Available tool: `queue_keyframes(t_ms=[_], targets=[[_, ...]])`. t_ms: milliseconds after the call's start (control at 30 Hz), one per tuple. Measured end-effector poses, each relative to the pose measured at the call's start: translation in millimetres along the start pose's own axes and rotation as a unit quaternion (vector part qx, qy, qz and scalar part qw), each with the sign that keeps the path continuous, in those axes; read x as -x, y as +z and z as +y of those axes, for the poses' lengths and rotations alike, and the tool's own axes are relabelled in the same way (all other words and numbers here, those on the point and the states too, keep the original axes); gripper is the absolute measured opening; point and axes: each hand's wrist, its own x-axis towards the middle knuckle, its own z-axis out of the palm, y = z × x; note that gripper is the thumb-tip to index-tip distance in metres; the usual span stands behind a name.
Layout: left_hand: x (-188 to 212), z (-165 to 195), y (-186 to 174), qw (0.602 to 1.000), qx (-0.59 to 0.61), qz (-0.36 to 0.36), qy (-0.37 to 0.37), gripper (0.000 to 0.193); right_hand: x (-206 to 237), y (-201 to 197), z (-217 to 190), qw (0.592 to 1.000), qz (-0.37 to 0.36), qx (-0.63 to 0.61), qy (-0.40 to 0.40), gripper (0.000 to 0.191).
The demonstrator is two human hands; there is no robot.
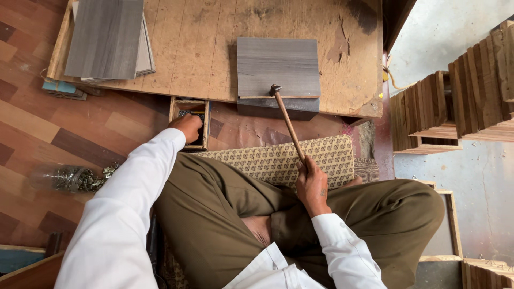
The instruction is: The person sits cross-legged and repeatedly assembles small wooden frames by placing a rectangular panel into a frame, inserting nails, and hammering them in. The person handles panels, frames, nails, and a hammer, working one unit at a time.
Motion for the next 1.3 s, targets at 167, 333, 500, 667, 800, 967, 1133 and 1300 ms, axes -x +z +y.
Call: queue_keyframes(t_ms=[167,333,500,667,800,967,1133,1300], targets=[[7,-6,1,0.998,0.050,0.036,0.010,0.042,0,2,3,1.000,-0.003,-0.014,0.011,0.034],[5,-1,0,0.999,-0.035,-0.027,-0.003,0.029,-1,1,2,0.999,-0.025,-0.005,0.031,0.033],[9,1,-7,1.000,0.020,0.022,0.001,0.023,-1,1,1,0.999,-0.017,-0.019,0.030,0.032],[12,-2,-10,0.992,0.084,0.095,0.003,0.015,0,1,3,0.999,-0.010,-0.029,0.024,0.031],[10,-1,-15,0.966,0.173,0.185,0.059,0.010,0,1,4,1.000,0.000,-0.029,0.006,0.031],[-2,37,-26,0.871,0.347,0.313,0.150,0.014,0,3,5,0.999,-0.009,-0.031,0.018,0.031],[-25,116,-32,0.840,0.443,0.295,0.103,0.008,0,4,4,1.000,-0.003,-0.021,0.011,0.032],[-31,150,-33,0.863,0.324,0.376,0.093,0.009,0,2,3,0.999,-0.008,-0.038,0.006,0.031]])
